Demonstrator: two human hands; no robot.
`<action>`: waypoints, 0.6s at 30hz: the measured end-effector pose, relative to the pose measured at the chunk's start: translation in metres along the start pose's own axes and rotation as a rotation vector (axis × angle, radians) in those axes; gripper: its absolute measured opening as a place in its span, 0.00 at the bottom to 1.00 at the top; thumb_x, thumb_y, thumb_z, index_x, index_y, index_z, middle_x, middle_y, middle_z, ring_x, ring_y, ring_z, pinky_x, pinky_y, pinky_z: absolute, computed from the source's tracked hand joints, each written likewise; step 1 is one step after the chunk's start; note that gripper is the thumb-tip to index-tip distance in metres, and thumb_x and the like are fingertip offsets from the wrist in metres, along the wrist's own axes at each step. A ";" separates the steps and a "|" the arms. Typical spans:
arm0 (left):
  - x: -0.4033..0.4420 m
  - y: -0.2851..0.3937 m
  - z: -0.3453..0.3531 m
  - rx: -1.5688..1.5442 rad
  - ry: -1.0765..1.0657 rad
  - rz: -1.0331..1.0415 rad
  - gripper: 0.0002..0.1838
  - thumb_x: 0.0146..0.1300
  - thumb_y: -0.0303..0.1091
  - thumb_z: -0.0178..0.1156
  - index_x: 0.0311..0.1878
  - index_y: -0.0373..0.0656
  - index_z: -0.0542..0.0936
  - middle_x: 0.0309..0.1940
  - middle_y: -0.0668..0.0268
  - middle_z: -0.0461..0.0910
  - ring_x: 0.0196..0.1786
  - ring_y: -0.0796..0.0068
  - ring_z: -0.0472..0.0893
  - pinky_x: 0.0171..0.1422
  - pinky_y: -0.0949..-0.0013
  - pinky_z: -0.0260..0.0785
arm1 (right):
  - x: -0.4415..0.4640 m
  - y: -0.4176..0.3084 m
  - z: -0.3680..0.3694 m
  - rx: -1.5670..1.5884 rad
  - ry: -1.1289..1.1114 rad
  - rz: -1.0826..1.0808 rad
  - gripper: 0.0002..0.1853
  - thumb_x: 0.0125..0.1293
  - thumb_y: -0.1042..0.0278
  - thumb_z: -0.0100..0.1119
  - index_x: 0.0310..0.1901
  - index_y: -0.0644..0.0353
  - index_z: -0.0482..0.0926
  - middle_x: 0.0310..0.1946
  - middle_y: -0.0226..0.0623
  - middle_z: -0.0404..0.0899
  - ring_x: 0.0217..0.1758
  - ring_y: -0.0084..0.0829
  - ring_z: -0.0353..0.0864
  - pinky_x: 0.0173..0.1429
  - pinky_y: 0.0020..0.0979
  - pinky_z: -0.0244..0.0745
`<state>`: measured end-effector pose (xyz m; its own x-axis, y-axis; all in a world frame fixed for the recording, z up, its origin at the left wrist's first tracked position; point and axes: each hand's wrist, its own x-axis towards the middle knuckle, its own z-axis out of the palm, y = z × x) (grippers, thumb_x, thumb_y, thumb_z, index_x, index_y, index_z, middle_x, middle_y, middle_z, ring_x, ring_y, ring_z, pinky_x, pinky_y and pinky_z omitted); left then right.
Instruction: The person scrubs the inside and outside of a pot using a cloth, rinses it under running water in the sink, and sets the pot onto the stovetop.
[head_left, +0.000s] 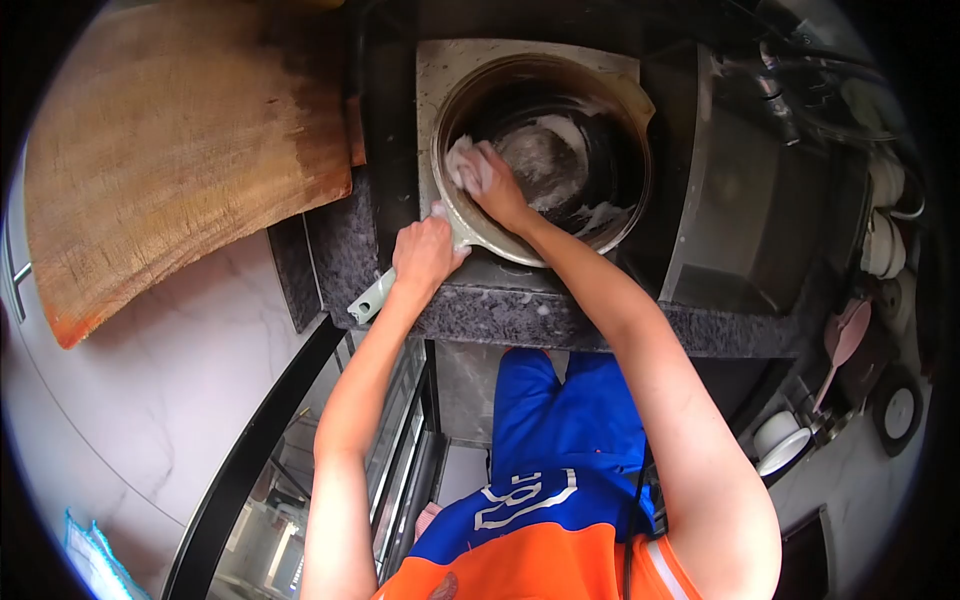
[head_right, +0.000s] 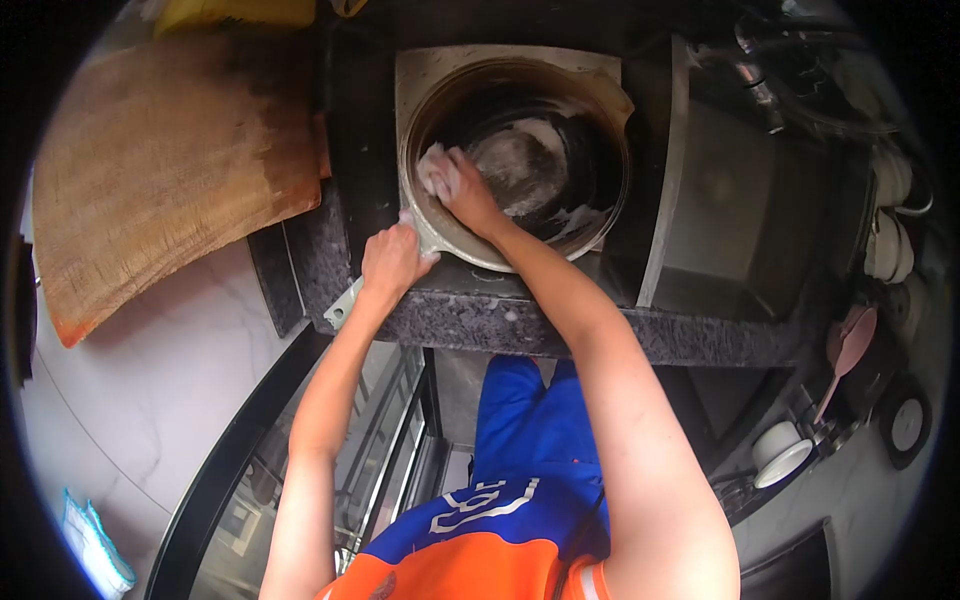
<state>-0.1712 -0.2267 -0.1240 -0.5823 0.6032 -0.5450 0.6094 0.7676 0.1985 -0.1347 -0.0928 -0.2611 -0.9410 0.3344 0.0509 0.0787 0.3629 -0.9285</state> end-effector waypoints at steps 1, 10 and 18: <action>0.002 0.000 0.000 0.013 -0.018 -0.003 0.30 0.45 0.42 0.73 0.44 0.31 0.73 0.26 0.50 0.82 0.32 0.50 0.83 0.35 0.56 0.77 | 0.005 0.004 -0.007 -0.005 0.007 -0.002 0.17 0.64 0.68 0.55 0.55 0.58 0.74 0.47 0.49 0.73 0.50 0.51 0.75 0.53 0.41 0.73; 0.002 0.003 -0.005 0.048 -0.031 -0.058 0.27 0.45 0.43 0.73 0.41 0.32 0.77 0.29 0.52 0.83 0.34 0.53 0.84 0.39 0.58 0.77 | 0.067 0.082 -0.140 -1.214 -0.389 -0.290 0.15 0.61 0.72 0.55 0.50 0.59 0.77 0.58 0.44 0.71 0.60 0.47 0.71 0.60 0.42 0.72; 0.002 0.002 0.005 0.032 0.029 -0.048 0.22 0.46 0.43 0.72 0.35 0.33 0.79 0.28 0.52 0.83 0.34 0.54 0.84 0.39 0.58 0.77 | -0.085 0.019 -0.148 -0.887 -0.787 0.225 0.10 0.60 0.68 0.54 0.39 0.61 0.82 0.49 0.47 0.76 0.51 0.47 0.75 0.56 0.42 0.74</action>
<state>-0.1681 -0.2249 -0.1288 -0.6263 0.5722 -0.5295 0.5971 0.7888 0.1461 -0.0048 0.0143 -0.2292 -0.7954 -0.0426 -0.6046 0.1747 0.9391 -0.2960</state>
